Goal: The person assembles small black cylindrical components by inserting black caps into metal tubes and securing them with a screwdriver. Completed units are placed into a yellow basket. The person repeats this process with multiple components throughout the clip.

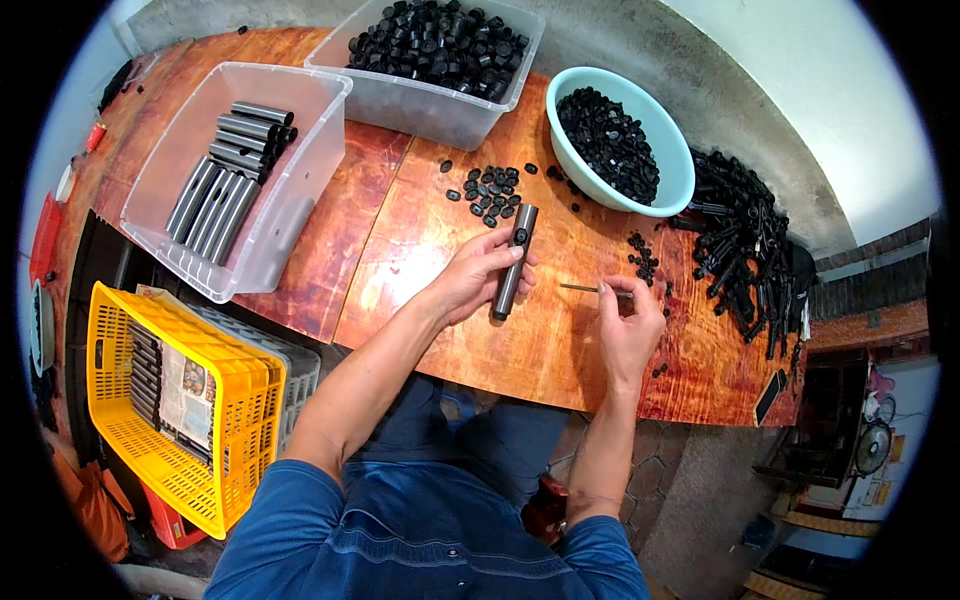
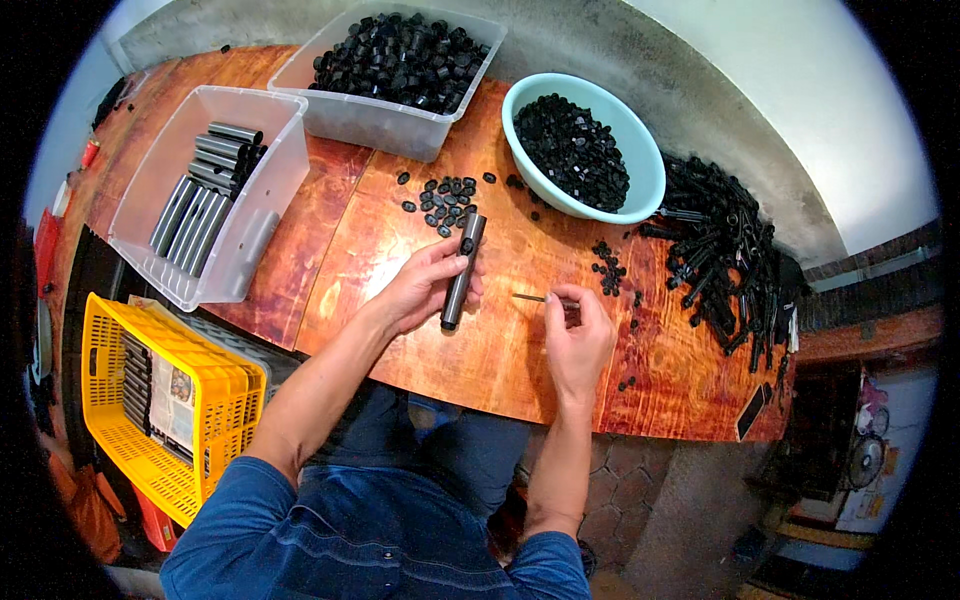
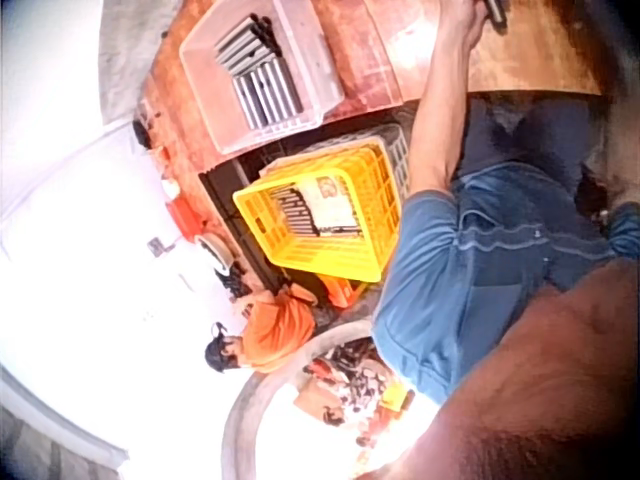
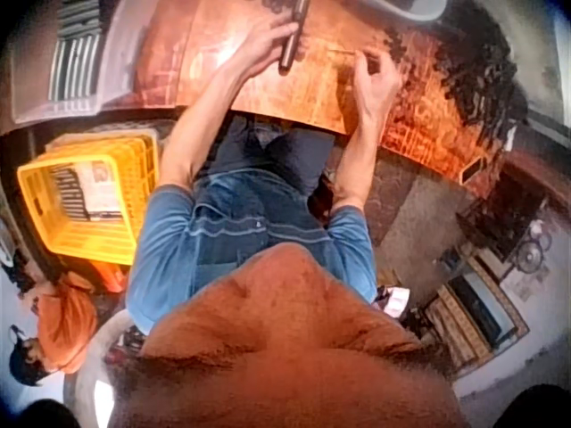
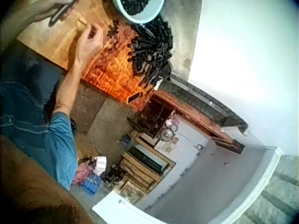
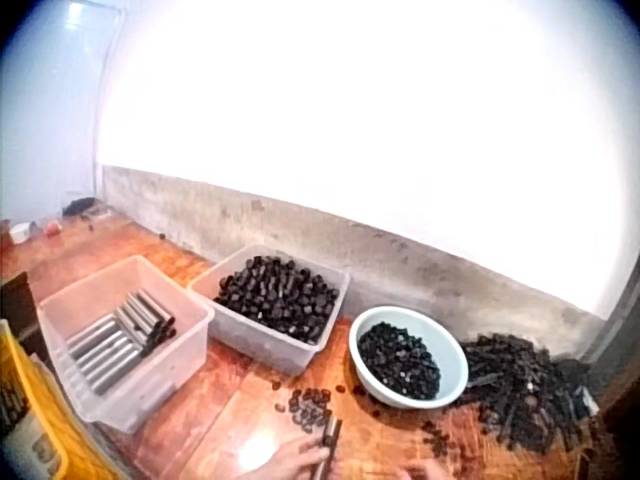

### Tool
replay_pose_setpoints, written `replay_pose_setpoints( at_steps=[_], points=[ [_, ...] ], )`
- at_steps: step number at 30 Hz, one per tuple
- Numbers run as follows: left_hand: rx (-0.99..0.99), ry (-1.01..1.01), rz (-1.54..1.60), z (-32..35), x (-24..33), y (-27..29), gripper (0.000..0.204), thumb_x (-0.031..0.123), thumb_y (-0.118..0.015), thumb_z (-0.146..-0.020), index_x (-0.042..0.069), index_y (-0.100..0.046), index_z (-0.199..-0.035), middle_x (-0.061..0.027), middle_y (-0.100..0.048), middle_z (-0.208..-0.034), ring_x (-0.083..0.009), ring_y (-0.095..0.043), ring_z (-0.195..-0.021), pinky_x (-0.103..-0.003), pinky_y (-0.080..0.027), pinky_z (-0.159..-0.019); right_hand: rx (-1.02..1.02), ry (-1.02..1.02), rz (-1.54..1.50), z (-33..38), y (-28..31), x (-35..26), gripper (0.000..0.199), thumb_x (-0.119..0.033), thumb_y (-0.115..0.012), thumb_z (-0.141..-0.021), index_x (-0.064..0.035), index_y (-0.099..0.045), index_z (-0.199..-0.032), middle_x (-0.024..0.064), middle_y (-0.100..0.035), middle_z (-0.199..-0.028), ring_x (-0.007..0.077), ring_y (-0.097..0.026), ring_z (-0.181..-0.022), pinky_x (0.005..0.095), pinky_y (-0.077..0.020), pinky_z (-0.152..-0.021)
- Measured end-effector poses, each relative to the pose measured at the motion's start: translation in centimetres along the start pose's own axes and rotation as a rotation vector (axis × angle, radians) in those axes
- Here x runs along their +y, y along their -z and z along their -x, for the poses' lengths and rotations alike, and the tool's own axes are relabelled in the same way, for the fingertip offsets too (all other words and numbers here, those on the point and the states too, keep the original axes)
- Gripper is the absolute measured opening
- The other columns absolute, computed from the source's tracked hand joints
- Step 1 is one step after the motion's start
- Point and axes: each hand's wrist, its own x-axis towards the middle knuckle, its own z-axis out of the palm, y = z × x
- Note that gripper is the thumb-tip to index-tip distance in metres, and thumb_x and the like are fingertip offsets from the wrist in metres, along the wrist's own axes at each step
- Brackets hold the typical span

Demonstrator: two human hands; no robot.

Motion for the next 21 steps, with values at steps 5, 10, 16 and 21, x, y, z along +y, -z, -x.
replay_pose_setpoints(
  at_steps=[5, 10, 16, 21],
  points=[
    [0.001, -0.003, -0.04, 0.0, -0.1, -0.1, 0.045, 0.014, -0.06, -0.101, 0.003, -0.043, -0.141, -0.0108, -0.065, -0.109, -0.0214, -0.069, -0.089, -0.039, -0.06, -0.081, -0.04, -0.173, -0.475, 0.6, -1.5, -3.3, 0.006, 0.001, -0.069, -0.092, 0.0037, -0.069, -0.098, 0.0059, -0.069, -0.083, 0.0108, -0.067, -0.071, 0.0239, -0.0549, -0.062],
    [0.001, -0.017, -0.061, 0.0, -0.1, -0.3, 0.045, 0.011, -0.056, -0.102, 0.001, -0.041, -0.144, -0.0106, -0.063, -0.11, -0.0194, -0.068, -0.089, -0.035, -0.061, -0.08, 0.029, -0.121, -0.494, 0.9, -2.8, -4.0, 0.007, 0.002, -0.067, -0.094, 0.0047, -0.069, -0.1, 0.0072, -0.07, -0.085, 0.012, -0.068, -0.074, 0.0254, -0.0579, -0.065],
    [-0.021, 0.001, -0.055, -0.1, -0.1, -0.2, 0.05, 0.011, -0.056, -0.102, 0.001, -0.037, -0.148, -0.0111, -0.062, -0.11, -0.0193, -0.069, -0.089, -0.034, -0.061, -0.08, 0.045, 0.106, -0.14, 1.4, -3.6, -3.8, 0.01, 0.004, -0.069, -0.089, 0.0029, -0.07, -0.099, 0.0117, -0.072, -0.087, 0.0186, -0.072, -0.076, 0.0296, -0.0571, -0.067],
    [-0.029, -0.015, -0.056, -0.1, -0.2, -0.1, 0.049, 0.011, -0.057, -0.102, 0.001, -0.038, -0.146, -0.0108, -0.063, -0.109, -0.0191, -0.069, -0.089, -0.034, -0.062, -0.079, 0.058, 0.275, 0.0, 1.5, -4.1, -3.5, 0.013, 0.004, -0.072, -0.085, 0.0006, -0.069, -0.098, 0.0144, -0.072, -0.089, 0.0261, -0.072, -0.079, 0.0333, -0.0566, -0.069]
  ],
)
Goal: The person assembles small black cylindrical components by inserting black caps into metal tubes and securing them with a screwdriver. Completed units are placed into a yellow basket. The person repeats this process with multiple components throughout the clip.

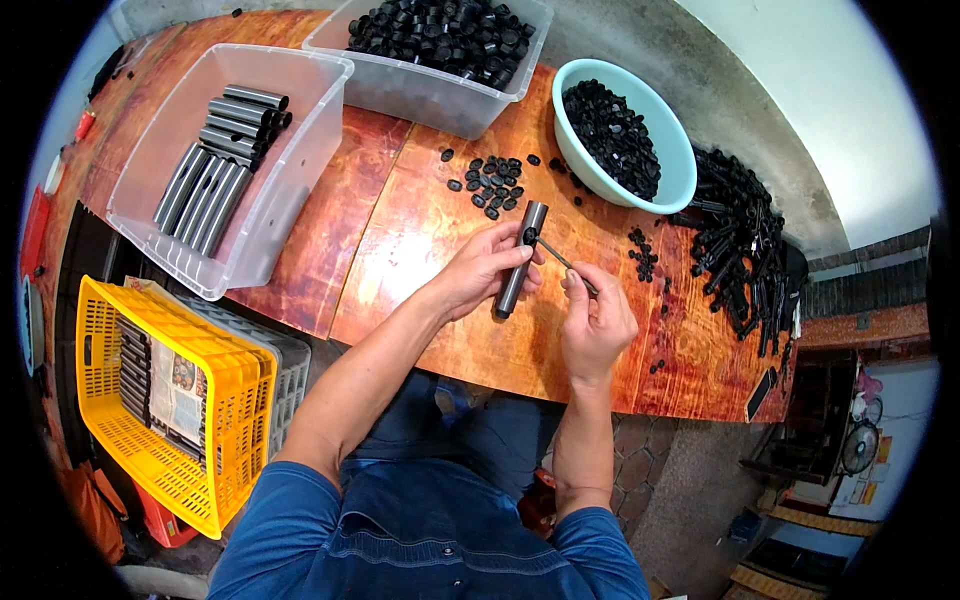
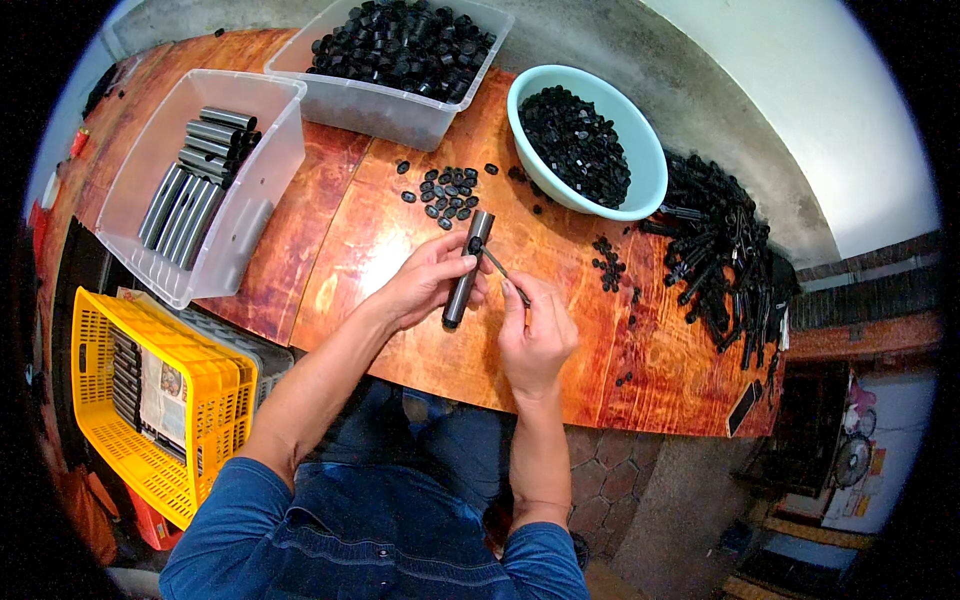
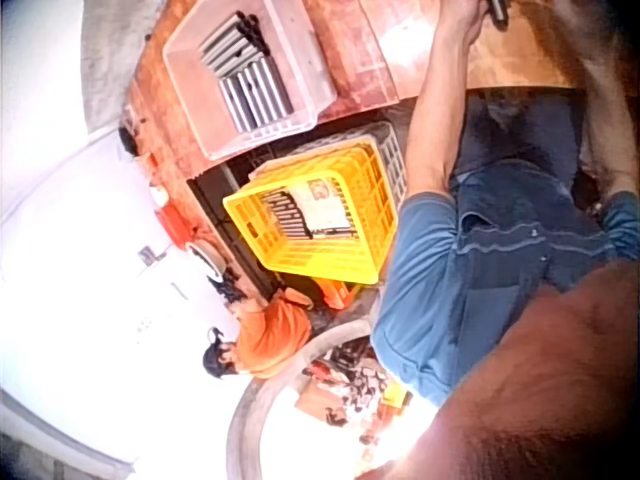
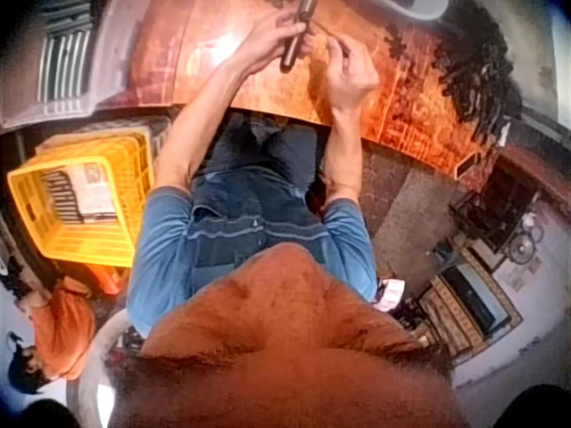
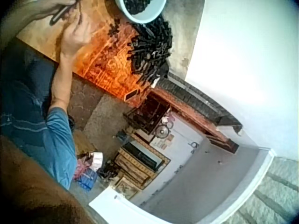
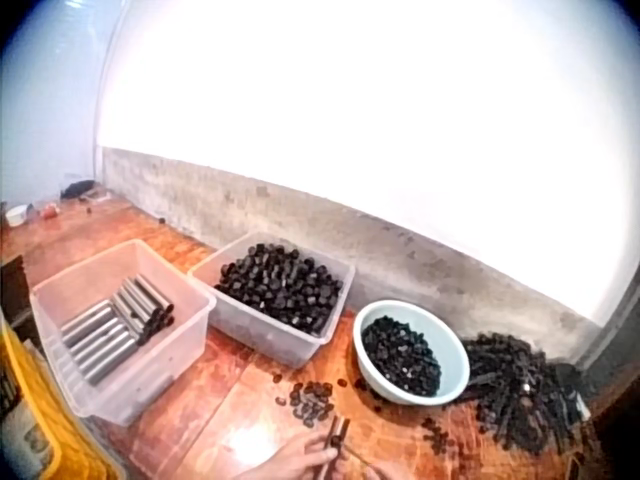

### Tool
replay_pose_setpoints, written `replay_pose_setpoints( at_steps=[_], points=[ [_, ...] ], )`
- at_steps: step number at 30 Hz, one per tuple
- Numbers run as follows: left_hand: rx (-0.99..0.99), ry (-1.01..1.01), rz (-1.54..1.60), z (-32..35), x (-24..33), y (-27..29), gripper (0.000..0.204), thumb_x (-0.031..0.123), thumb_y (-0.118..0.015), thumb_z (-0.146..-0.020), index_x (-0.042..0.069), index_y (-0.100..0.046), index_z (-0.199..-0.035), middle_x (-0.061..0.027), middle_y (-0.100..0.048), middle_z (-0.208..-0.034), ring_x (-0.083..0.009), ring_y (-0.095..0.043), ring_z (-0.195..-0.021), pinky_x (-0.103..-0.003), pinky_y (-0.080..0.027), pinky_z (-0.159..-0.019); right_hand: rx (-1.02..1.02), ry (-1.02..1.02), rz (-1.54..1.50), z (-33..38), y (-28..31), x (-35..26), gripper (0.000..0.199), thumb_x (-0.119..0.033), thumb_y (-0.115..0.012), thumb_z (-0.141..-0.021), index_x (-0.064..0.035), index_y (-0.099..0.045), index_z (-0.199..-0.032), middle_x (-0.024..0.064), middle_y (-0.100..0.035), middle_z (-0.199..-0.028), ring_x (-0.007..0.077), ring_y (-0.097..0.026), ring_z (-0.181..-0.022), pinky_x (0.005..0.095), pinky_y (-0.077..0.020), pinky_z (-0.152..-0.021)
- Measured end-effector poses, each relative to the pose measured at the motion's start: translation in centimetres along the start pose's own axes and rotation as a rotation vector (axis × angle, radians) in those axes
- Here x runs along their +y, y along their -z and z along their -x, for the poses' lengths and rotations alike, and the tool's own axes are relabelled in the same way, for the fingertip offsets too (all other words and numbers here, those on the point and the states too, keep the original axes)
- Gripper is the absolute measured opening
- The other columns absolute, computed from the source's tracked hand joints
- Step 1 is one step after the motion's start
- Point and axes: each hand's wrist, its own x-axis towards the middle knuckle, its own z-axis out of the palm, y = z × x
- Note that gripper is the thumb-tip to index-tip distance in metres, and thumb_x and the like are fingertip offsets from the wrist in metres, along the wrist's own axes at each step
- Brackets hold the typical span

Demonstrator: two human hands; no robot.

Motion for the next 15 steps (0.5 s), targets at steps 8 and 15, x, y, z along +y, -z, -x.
replay_pose_setpoints(
  at_steps=[8, 15],
  points=[
    [0.009, -0.006, -0.013, 0.14, 0.19, -0.32, 0.04, 0.014, -0.062, -0.1, 0.002, -0.047, -0.135, -0.0077, -0.064, -0.103, -0.0167, -0.067, -0.086, -0.033, -0.059, -0.079, -0.071, 0.246, 0.119, -0.75, 0.44, -0.83, 0.015, 0.004, -0.071, -0.085, 0.0006, -0.067, -0.099, 0.0144, -0.071, -0.091, 0.0296, -0.071, -0.082, 0.036, -0.0561, -0.071],
    [-0.002, -0.01, -0.043, 0.0, 0.04, -0.21, 0.034, 0.016, -0.058, -0.103, 0.002, -0.048, -0.132, -0.0037, -0.063, -0.097, -0.0102, -0.064, -0.076, -0.025, -0.055, -0.065, -0.099, 0.265, 0.122, -0.81, 0.3, -0.89, 0.015, 0.003, -0.071, -0.086, 0.0013, -0.066, -0.1, 0.0158, -0.07, -0.092, 0.031, -0.071, -0.082, 0.0369, -0.0563, -0.071]
  ],
)
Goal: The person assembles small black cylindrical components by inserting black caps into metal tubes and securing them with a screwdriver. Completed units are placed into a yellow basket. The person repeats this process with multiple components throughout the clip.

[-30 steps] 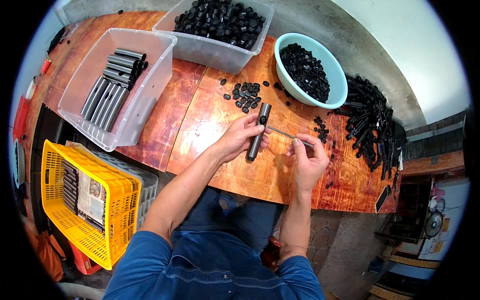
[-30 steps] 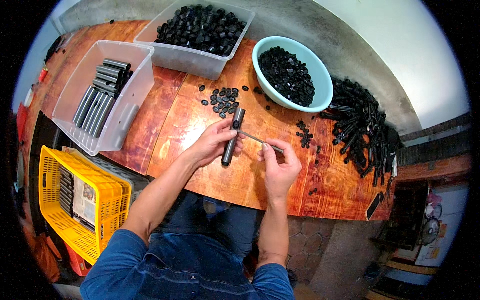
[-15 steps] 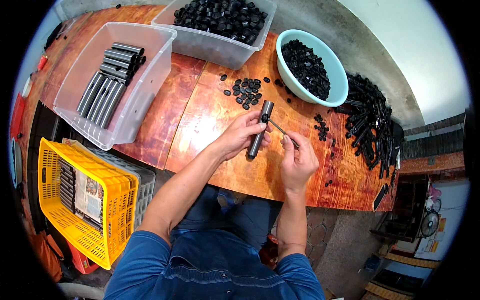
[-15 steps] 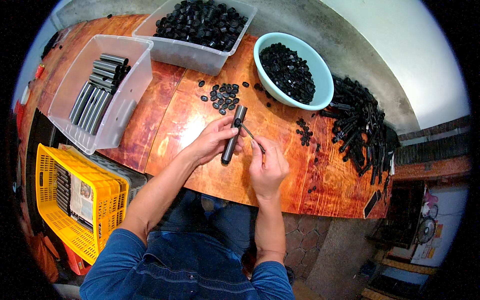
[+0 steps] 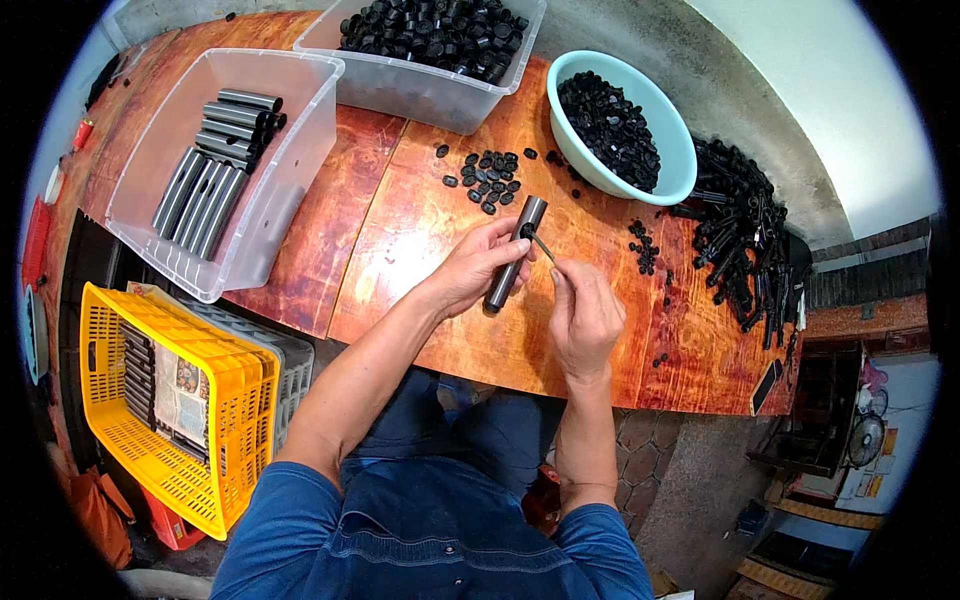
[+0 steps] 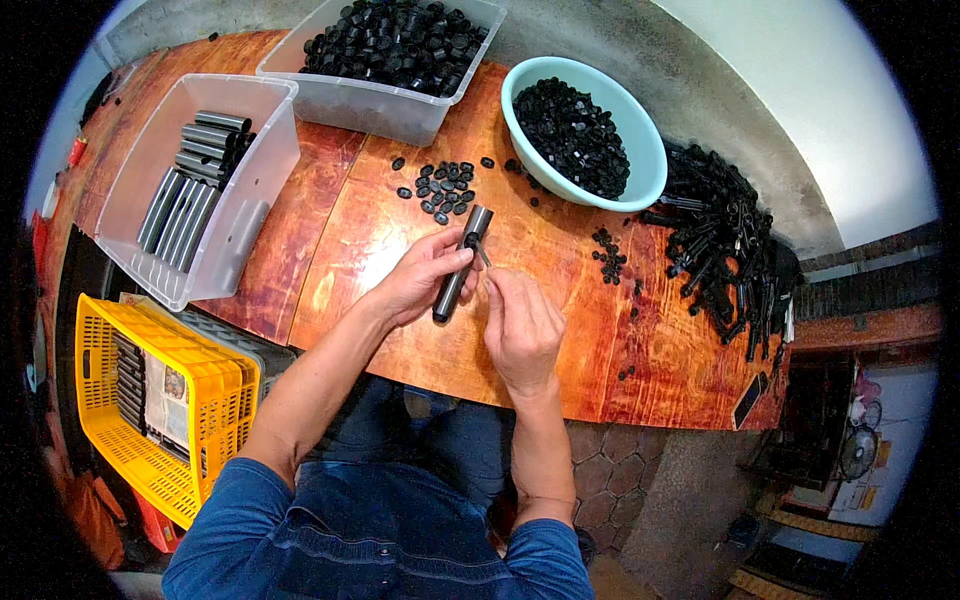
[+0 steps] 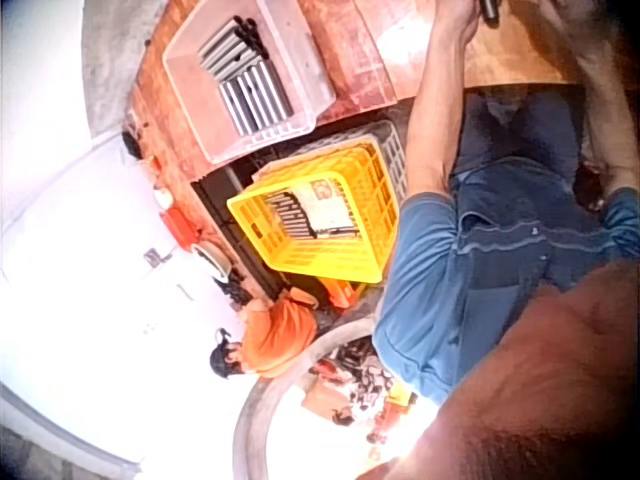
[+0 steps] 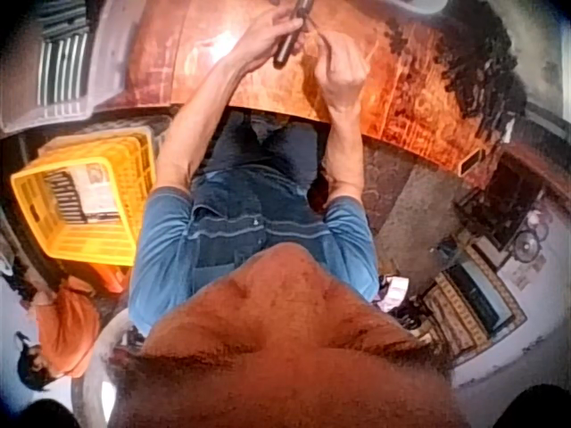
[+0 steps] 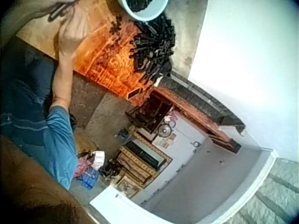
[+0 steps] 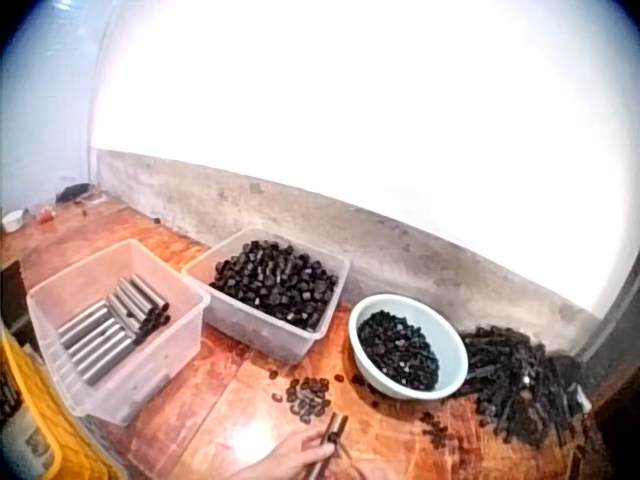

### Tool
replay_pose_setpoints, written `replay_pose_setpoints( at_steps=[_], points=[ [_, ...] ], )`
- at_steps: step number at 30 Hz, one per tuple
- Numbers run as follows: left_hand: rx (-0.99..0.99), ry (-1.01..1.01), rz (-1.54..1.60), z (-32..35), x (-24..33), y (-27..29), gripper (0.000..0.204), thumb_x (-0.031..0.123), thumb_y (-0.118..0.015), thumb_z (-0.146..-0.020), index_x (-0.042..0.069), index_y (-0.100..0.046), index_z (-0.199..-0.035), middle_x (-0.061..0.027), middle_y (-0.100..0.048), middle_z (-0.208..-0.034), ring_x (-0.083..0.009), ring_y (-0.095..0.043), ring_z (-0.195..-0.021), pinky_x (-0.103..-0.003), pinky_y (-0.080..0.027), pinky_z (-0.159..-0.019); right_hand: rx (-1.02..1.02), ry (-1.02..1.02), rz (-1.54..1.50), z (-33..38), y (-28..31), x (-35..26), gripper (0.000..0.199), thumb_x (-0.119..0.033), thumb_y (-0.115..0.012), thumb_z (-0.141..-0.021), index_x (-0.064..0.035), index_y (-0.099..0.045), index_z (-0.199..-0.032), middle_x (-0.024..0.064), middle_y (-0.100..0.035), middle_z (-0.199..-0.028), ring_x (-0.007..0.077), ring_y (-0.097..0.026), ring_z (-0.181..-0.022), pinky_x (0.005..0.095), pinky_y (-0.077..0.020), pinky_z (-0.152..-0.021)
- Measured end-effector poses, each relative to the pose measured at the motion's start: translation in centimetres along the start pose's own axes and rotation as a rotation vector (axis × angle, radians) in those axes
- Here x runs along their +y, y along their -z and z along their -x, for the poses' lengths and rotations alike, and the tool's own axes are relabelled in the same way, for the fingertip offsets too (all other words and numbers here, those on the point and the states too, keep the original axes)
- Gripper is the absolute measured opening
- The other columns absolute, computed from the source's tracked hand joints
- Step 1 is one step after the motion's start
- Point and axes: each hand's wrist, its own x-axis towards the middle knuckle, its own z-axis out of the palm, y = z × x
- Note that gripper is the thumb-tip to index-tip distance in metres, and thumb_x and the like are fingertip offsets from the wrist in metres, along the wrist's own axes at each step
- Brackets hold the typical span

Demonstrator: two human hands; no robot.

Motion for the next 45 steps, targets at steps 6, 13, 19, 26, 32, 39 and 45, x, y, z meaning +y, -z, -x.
replay_pose_setpoints(
  at_steps=[6, 13, 19, 26, 32, 39, 45],
  points=[
    [-0.003, -0.016, -0.071, 0.0, -0.3, 0.0, 0.026, 0.023, -0.056, -0.105, 0.004, -0.051, -0.121, 0.0002, -0.058, -0.089, -0.0065, -0.06, -0.069, -0.021, -0.05, -0.057, 0.063, -0.102, -0.108, 0.6, -0.7, 0.4, 0.015, 0.004, -0.069, -0.088, 0.0014, -0.066, -0.102, 0.0171, -0.073, -0.096, 0.031, -0.073, -0.086, 0.0361, -0.058, -0.074],
    [-0.006, -0.029, -0.069, 0.4, -0.1, 0.0, 0.034, 0.025, -0.053, -0.106, 0.003, -0.047, -0.132, 0.0006, -0.054, -0.088, -0.006, -0.056, -0.066, -0.02, -0.046, -0.054, 0.116, -0.224, -0.283, 1.3, -1.4, 1.0, 0.011, 0.005, -0.066, -0.091, 0.0025, -0.065, -0.102, 0.0163, -0.074, -0.096, 0.0252, -0.075, -0.085, 0.0326, -0.0594, -0.075],
    [-0.001, -0.021, -0.024, 0.6, 0.0, -0.1, 0.04, 0.023, -0.053, -0.106, 0.002, -0.045, -0.138, 0.0002, -0.053, -0.088, -0.0062, -0.054, -0.065, -0.02, -0.046, -0.054, 0.155, -0.337, -0.439, 1.7, -1.9, 1.1, 0.009, 0.005, -0.057, -0.098, 0.0087, -0.063, -0.103, 0.0192, -0.072, -0.101, 0.0246, -0.075, -0.088, 0.0345, -0.0628, -0.079],
    [0.035, 0.01, -0.04, 0.2, 0.0, 0.0, 0.039, 0.028, -0.05, -0.107, 0.003, -0.048, -0.138, -0.0023, -0.059, -0.089, -0.0082, -0.058, -0.068, -0.023, -0.048, -0.054, 0.211, -0.273, -0.353, 1.9, -1.3, 1.2, 0.011, 0.007, -0.064, -0.092, 0.0052, -0.066, -0.102, 0.0173, -0.074, -0.099, 0.0232, -0.075, -0.088, 0.0319, -0.0598, -0.078],
    [0.055, 0.057, 0.212, 0.3, 0.5, 0.1, 0.042, 0.036, -0.042, -0.109, 0.005, -0.05, -0.137, -0.0042, -0.062, -0.09, -0.0126, -0.061, -0.069, -0.027, -0.049, -0.057, 0.197, -0.242, -0.08, 1.3, 1.2, 2.7, 0.016, 0.008, -0.065, -0.089, 0.0037, -0.072, -0.102, 0.0192, -0.073, -0.108, 0.0293, -0.073, -0.1, 0.036, -0.0575, -0.087],
    [0.049, 0.015, 0.214, 0.0, 0.1, 0.6, 0.036, 0.029, -0.041, -0.109, 0.005, -0.05, -0.134, -0.0082, -0.063, -0.094, -0.0172, -0.064, -0.075, -0.031, -0.053, -0.064, -0.16, -0.092, 0.216, 4.4, 2.0, 7.1, 0.027, 0.008, -0.064, -0.083, 0.0003, -0.073, -0.108, 0.0167, -0.072, -0.115, 0.0322, -0.07, -0.108, 0.0396, -0.0568, -0.091],
    [0.072, -0.014, 0.328, -0.3, 0.1, 0.9, 0.027, 0.025, -0.046, -0.107, 0.006, -0.054, -0.124, -0.0115, -0.065, -0.098, -0.0229, -0.066, -0.083, -0.037, -0.057, -0.074, -0.273, -0.073, 0.159, 6.3, 1.6, 7.7, 0.029, 0.01, -0.063, -0.083, 0.0014, -0.07, -0.109, 0.019, -0.07, -0.118, 0.0364, -0.067, -0.11, 0.0426, -0.0544, -0.096]
  ],
)
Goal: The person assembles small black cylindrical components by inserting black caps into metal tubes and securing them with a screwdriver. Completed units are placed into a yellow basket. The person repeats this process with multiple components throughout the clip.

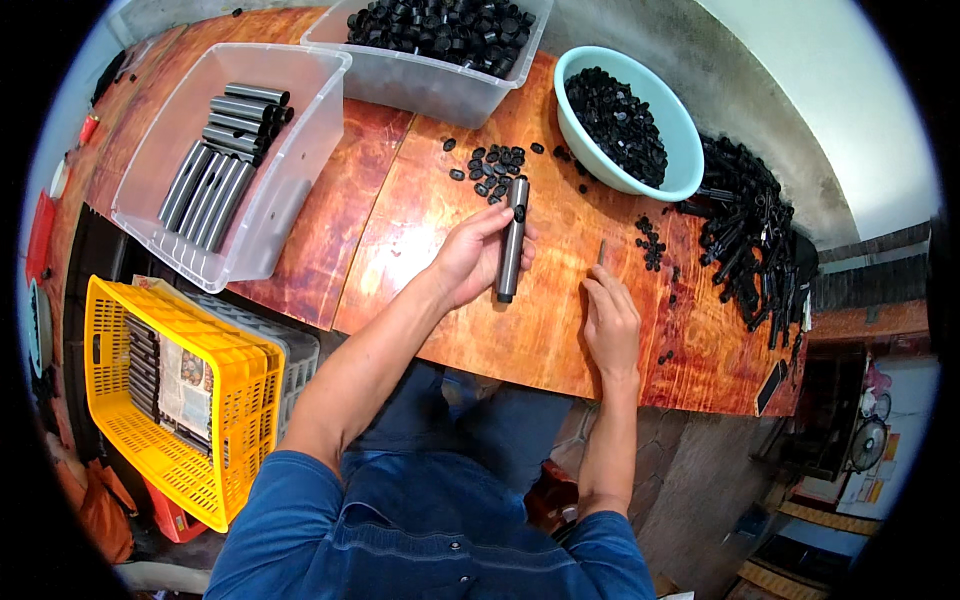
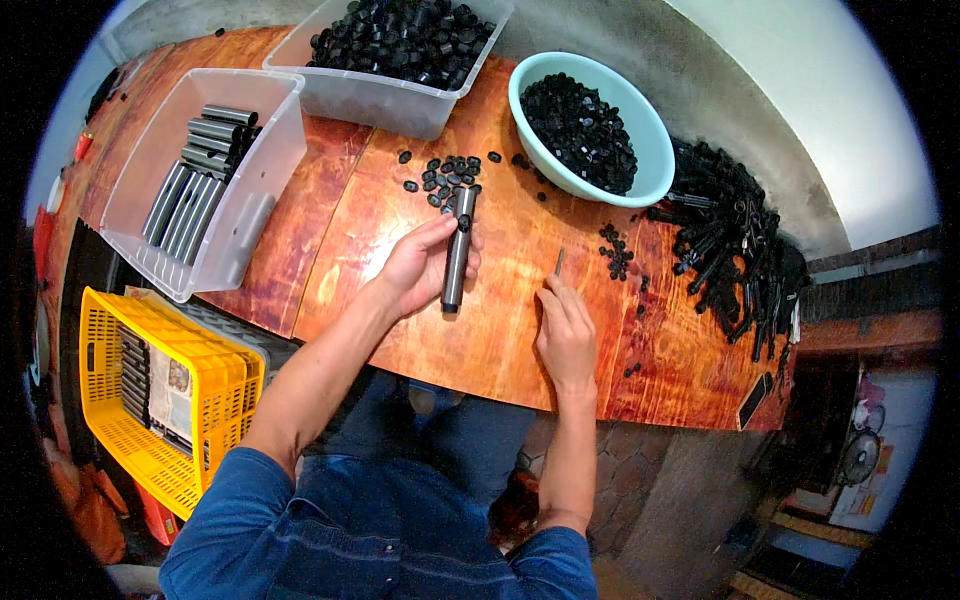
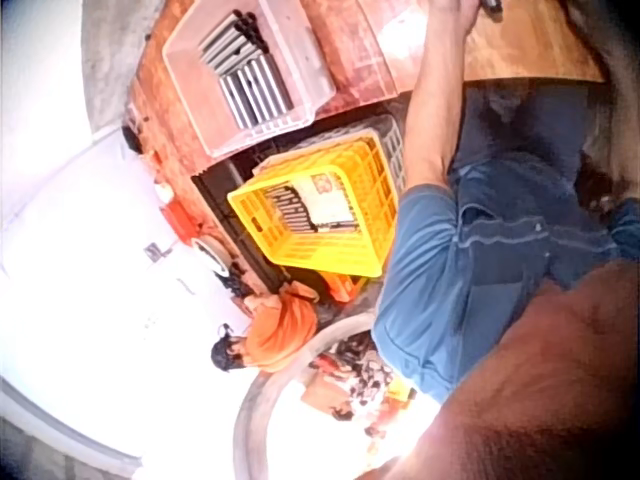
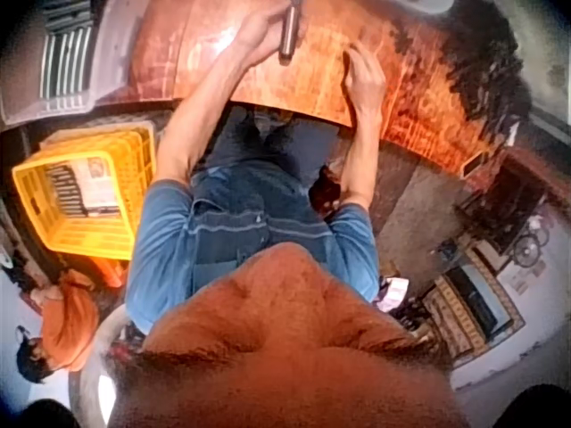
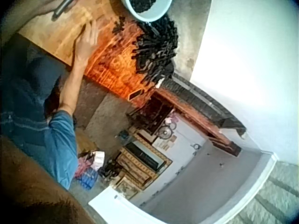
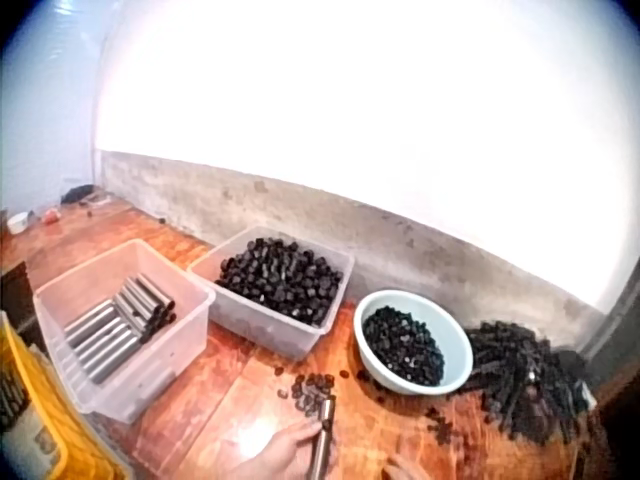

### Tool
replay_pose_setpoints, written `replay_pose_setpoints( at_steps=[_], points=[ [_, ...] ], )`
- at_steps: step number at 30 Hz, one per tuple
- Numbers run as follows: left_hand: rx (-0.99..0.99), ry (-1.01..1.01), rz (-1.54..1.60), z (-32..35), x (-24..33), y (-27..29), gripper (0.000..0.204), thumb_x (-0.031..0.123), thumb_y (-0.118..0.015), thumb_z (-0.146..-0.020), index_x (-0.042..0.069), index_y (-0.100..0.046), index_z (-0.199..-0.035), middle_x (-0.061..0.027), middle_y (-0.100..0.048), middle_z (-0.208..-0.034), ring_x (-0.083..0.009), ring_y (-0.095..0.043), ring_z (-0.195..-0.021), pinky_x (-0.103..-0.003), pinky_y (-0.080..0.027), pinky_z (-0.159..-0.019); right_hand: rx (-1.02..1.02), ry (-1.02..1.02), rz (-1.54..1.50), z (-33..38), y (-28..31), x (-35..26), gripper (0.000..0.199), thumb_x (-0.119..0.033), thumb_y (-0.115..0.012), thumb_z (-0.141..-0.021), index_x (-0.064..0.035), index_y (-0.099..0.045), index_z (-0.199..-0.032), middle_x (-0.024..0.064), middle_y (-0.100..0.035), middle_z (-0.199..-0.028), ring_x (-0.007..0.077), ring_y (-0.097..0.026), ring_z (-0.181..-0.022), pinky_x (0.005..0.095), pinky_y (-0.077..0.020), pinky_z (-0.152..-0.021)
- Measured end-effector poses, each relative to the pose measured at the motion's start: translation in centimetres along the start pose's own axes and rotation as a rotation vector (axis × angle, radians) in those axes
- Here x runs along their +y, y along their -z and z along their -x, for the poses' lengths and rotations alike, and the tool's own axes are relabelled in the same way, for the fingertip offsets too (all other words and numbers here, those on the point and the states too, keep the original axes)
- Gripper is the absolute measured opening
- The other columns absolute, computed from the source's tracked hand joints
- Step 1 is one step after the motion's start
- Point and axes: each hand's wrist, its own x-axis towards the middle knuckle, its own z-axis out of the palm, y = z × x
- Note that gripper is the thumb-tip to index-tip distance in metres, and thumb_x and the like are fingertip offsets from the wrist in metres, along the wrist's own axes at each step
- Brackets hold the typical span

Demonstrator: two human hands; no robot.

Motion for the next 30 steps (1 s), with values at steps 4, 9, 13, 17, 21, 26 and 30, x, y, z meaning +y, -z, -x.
replay_pose_setpoints(
  at_steps=[4, 9, 13, 17, 21, 26, 30],
  points=[
    [0.041, -0.009, 0.058, 0.0, 0.2, 0.1, 0.023, 0.026, -0.05, -0.105, 0.007, -0.056, -0.117, -0.012, -0.066, -0.099, -0.0232, -0.066, -0.085, -0.037, -0.058, -0.076, -0.055, -0.022, 0.011, 0.0, 0.2, -0.5, 0.034, 0.011, -0.063, -0.081, 0.0018, -0.068, -0.114, 0.0197, -0.067, -0.123, 0.0373, -0.065, -0.113, 0.0438, -0.0533, -0.098],
    [0.075, -0.04, 0.045, 0.3, 0.4, -0.4, 0.021, 0.024, -0.059, -0.102, 0.007, -0.054, -0.113, -0.0117, -0.065, -0.098, -0.0234, -0.067, -0.086, -0.036, -0.06, -0.077, -0.059, -0.066, 0.004, -0.2, 0.4, -1.2, 0.036, 0.012, -0.062, -0.081, 0.0016, -0.067, -0.115, 0.0191, -0.067, -0.124, 0.0369, -0.064, -0.115, 0.0443, -0.0531, -0.098],
    [0.094, -0.067, -0.006, 0.1, 0.3, -0.2, 0.021, 0.022, -0.062, -0.101, 0.007, -0.054, -0.112, -0.011, -0.065, -0.098, -0.0233, -0.067, -0.088, -0.036, -0.06, -0.077, -0.042, -0.044, 0.052, -0.2, 0.4, -1.0, 0.034, 0.01, -0.062, -0.082, 0.0011, -0.068, -0.115, 0.0185, -0.068, -0.122, 0.0369, -0.065, -0.111, 0.0436, -0.0536, -0.095],
    [0.033, -0.087, 0.013, 0.2, 0.3, -0.3, 0.027, 0.021, -0.063, -0.1, 0.006, -0.055, -0.121, -0.0103, -0.065, -0.1, -0.0235, -0.067, -0.093, -0.037, -0.059, -0.083, 0.032, -0.016, 0.066, -0.5, 0.5, -1.1, 0.03, 0.005, -0.063, -0.086, -0.0001, -0.069, -0.114, 0.0177, -0.069, -0.117, 0.0363, -0.067, -0.105, 0.0417, -0.0546, -0.09],
    [-0.072, -0.086, 0.047, 0.0, 0.2, 0.1, 0.048, 0.017, -0.065, -0.098, 0.007, -0.049, -0.142, -0.0116, -0.066, -0.114, -0.0274, -0.065, -0.109, -0.043, -0.053, -0.098, 0.071, -0.189, -0.307, -1.7, 0.2, -3.4, 0.022, 0.0, -0.065, -0.09, 0.0005, -0.069, -0.112, 0.0179, -0.071, -0.111, 0.0323, -0.07, -0.098, 0.0379, -0.0557, -0.086],
    [-0.204, -0.188, -0.085, 0.5, -0.2, -0.5, 0.049, 0.018, -0.067, -0.097, 0.006, -0.05, -0.142, -0.013, -0.06, -0.136, -0.0265, -0.057, -0.127, -0.044, -0.046, -0.109, -0.131, -0.361, -0.729, -4.8, -1.8, -7.1, 0.041, -0.013, -0.073, -0.088, 0.0005, -0.057, -0.123, 0.0199, -0.07, -0.111, 0.0289, -0.071, -0.1, 0.0388, -0.0556, -0.089],
    [-0.189, -0.191, -0.161, 1.4, 0.4, -0.7, 0.058, 0.013, -0.07, -0.093, 0.003, -0.047, -0.145, -0.0115, -0.052, -0.146, -0.0245, -0.051, -0.134, -0.043, -0.04, -0.115, -0.172, -0.194, -0.428, -7.1, -3.1, -7.1, 0.039, -0.017, -0.072, -0.088, 0.0, -0.057, -0.12, 0.0215, -0.068, -0.099, 0.0351, -0.07, -0.09, 0.0445, -0.0542, -0.078]
  ],
)
